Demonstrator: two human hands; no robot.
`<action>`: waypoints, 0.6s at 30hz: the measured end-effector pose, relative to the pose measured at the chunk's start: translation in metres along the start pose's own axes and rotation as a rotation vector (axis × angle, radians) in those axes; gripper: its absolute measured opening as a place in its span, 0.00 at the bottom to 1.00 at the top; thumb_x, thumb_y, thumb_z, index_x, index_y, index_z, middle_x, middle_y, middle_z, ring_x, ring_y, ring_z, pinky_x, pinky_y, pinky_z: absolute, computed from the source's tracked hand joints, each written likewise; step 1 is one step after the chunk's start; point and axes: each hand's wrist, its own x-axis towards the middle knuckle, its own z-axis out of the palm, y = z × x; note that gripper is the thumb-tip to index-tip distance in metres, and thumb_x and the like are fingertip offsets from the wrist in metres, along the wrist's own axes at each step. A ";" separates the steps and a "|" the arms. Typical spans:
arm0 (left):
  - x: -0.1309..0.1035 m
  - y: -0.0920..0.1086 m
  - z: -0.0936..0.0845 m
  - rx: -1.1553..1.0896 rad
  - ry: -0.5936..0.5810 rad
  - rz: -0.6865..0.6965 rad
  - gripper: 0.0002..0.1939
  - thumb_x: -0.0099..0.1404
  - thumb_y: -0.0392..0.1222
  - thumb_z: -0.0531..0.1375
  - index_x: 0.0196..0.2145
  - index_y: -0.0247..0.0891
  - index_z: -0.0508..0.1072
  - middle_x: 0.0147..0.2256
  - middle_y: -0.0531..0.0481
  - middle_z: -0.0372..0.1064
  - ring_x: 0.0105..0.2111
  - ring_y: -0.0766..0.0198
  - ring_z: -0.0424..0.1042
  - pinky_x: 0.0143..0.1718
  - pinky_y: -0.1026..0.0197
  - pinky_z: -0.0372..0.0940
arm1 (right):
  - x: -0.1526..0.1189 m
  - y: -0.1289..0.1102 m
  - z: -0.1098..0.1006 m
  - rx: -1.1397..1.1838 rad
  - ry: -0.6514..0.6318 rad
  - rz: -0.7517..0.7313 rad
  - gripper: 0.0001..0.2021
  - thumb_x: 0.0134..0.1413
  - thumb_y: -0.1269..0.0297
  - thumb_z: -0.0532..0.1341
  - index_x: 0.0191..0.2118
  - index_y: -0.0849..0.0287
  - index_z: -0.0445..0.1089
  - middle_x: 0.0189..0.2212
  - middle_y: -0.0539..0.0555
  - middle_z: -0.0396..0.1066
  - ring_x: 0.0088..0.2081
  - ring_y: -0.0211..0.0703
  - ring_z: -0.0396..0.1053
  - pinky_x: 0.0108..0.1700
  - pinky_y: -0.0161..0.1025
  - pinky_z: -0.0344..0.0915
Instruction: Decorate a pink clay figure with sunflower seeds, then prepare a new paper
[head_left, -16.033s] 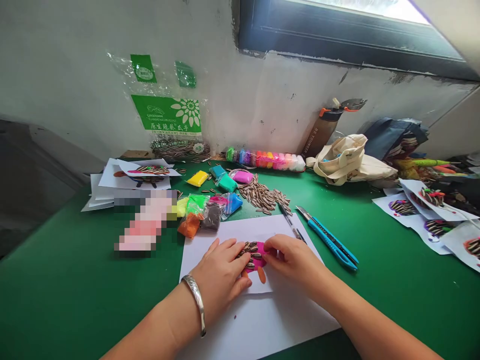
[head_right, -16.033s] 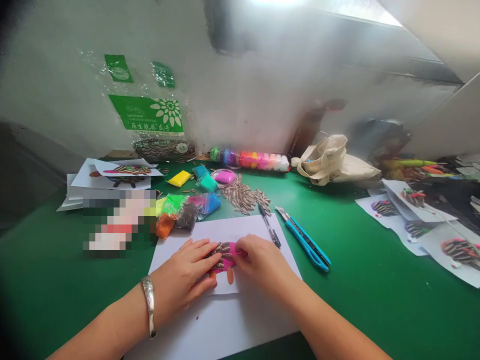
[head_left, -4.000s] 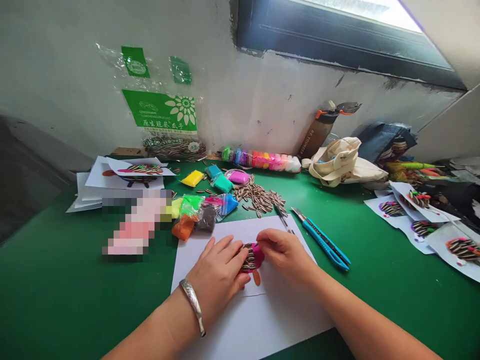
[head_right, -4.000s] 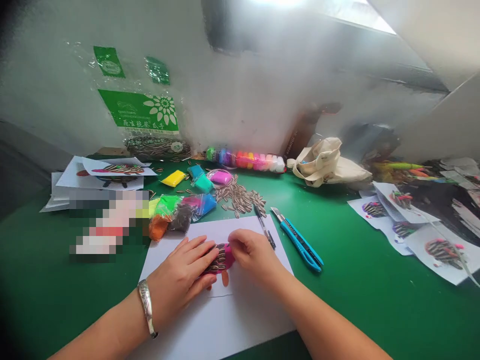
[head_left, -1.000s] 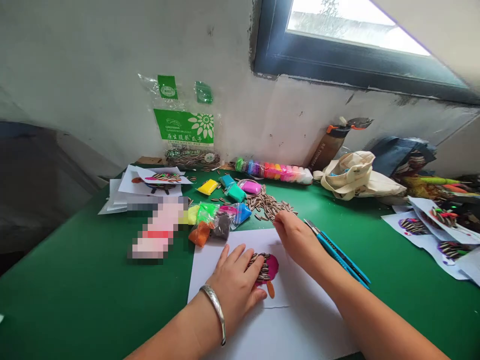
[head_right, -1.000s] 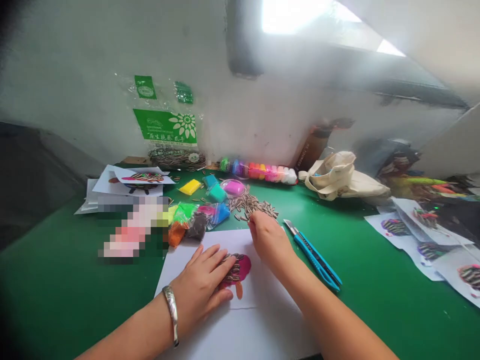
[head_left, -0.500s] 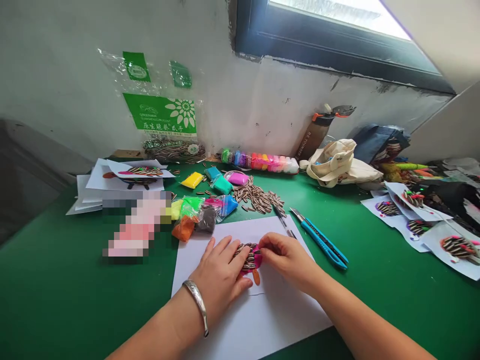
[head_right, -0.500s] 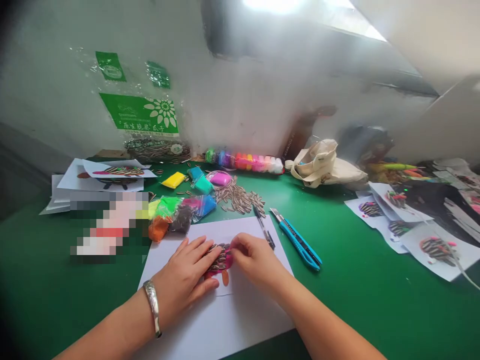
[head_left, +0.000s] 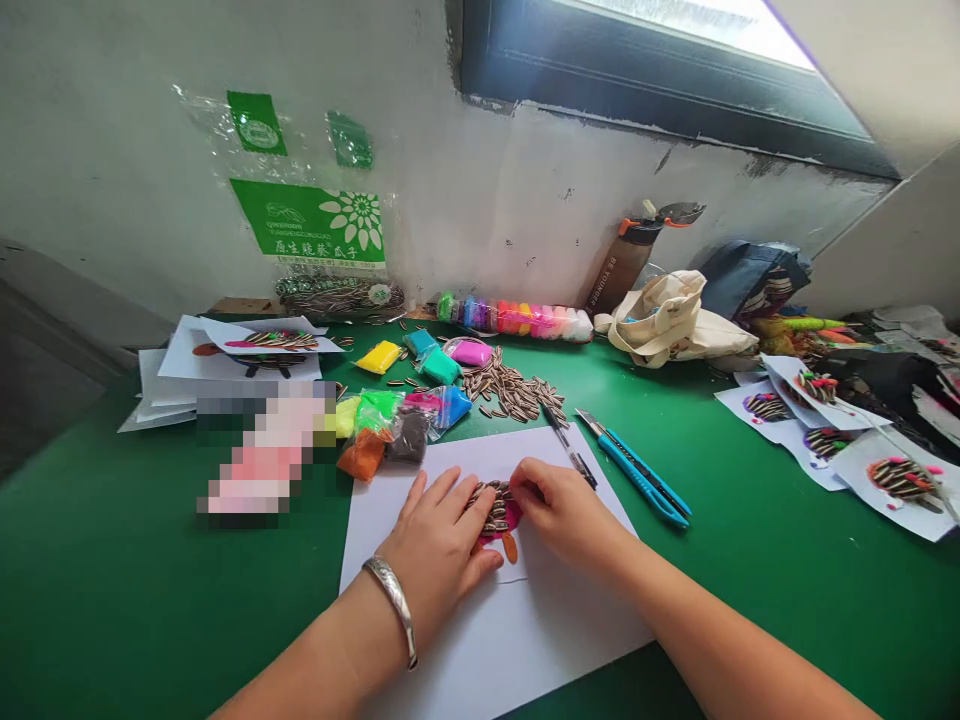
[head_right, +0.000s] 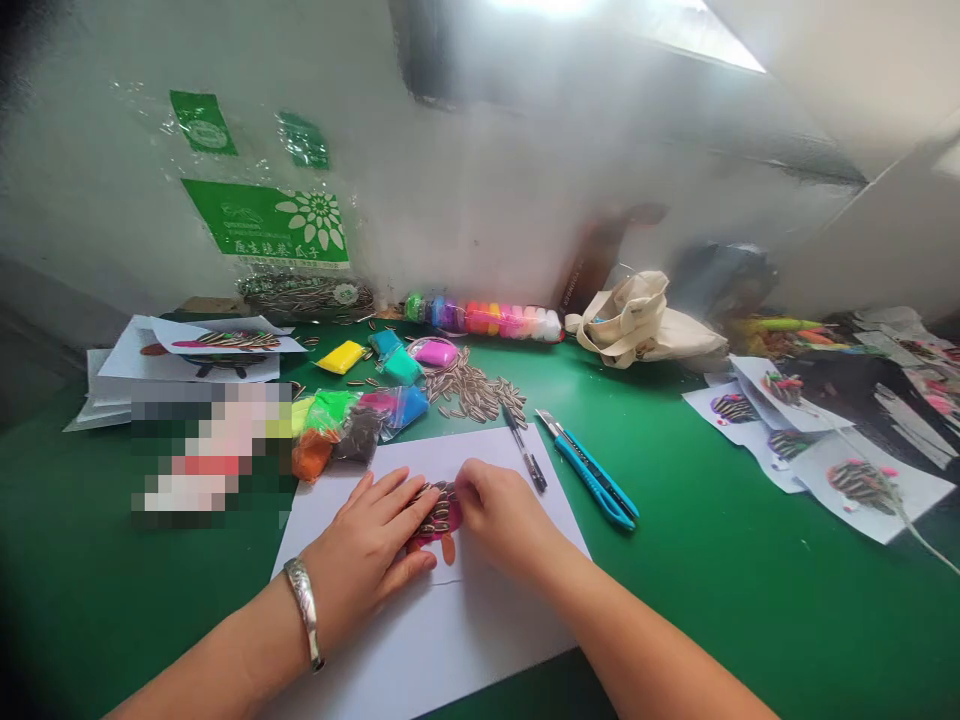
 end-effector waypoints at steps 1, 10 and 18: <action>0.000 0.000 0.000 -0.007 -0.005 0.001 0.25 0.62 0.46 0.61 0.55 0.40 0.65 0.54 0.41 0.66 0.57 0.44 0.60 0.56 0.34 0.54 | 0.001 0.000 -0.001 -0.004 -0.006 -0.009 0.09 0.56 0.74 0.53 0.28 0.57 0.65 0.25 0.47 0.71 0.27 0.36 0.65 0.30 0.32 0.56; -0.002 -0.003 0.010 0.006 0.046 -0.002 0.26 0.62 0.50 0.60 0.56 0.42 0.65 0.55 0.42 0.65 0.57 0.45 0.58 0.57 0.35 0.52 | 0.003 0.001 0.000 -0.031 -0.027 -0.063 0.09 0.56 0.74 0.54 0.27 0.58 0.67 0.25 0.47 0.71 0.28 0.35 0.65 0.30 0.31 0.55; -0.002 -0.003 0.008 -0.010 0.033 0.000 0.27 0.60 0.46 0.63 0.56 0.40 0.64 0.54 0.42 0.66 0.57 0.44 0.58 0.56 0.34 0.52 | -0.002 0.011 -0.010 -0.078 0.034 -0.016 0.07 0.56 0.69 0.57 0.28 0.58 0.70 0.24 0.47 0.68 0.27 0.36 0.63 0.30 0.32 0.55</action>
